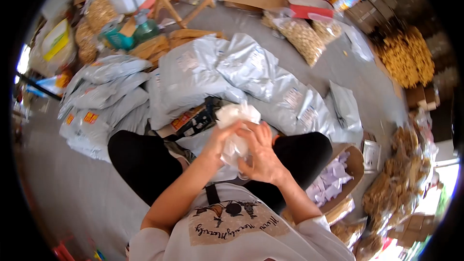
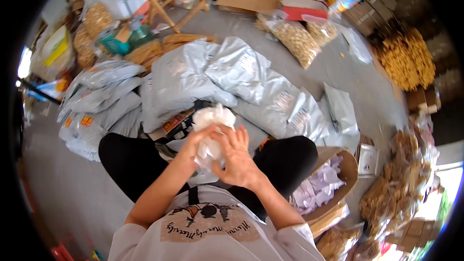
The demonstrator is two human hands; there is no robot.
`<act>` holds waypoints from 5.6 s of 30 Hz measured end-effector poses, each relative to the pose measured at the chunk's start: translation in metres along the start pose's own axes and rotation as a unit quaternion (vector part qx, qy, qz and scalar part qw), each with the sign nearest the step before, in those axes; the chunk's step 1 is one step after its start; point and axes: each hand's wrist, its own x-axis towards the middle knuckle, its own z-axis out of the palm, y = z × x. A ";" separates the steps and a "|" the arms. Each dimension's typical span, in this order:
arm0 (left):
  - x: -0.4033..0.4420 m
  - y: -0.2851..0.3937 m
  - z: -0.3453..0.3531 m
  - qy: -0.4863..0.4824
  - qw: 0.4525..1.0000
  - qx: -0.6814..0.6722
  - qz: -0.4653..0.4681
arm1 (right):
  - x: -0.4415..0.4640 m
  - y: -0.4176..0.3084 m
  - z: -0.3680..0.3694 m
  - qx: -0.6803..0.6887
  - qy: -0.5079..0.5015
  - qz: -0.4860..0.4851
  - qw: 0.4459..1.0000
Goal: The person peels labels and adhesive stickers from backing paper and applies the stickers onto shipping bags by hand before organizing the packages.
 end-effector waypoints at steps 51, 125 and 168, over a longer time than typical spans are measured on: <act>0.043 -0.080 -0.220 0.146 0.603 0.781 0.073 | 0.178 0.158 0.297 -0.046 -0.449 0.042 0.891; 0.012 0.030 -0.151 0.147 0.941 0.289 0.100 | 0.132 0.089 0.111 0.158 0.053 0.170 0.971; 0.022 0.003 -0.189 0.323 0.890 0.275 0.167 | 0.141 0.084 0.145 0.490 0.011 0.363 0.793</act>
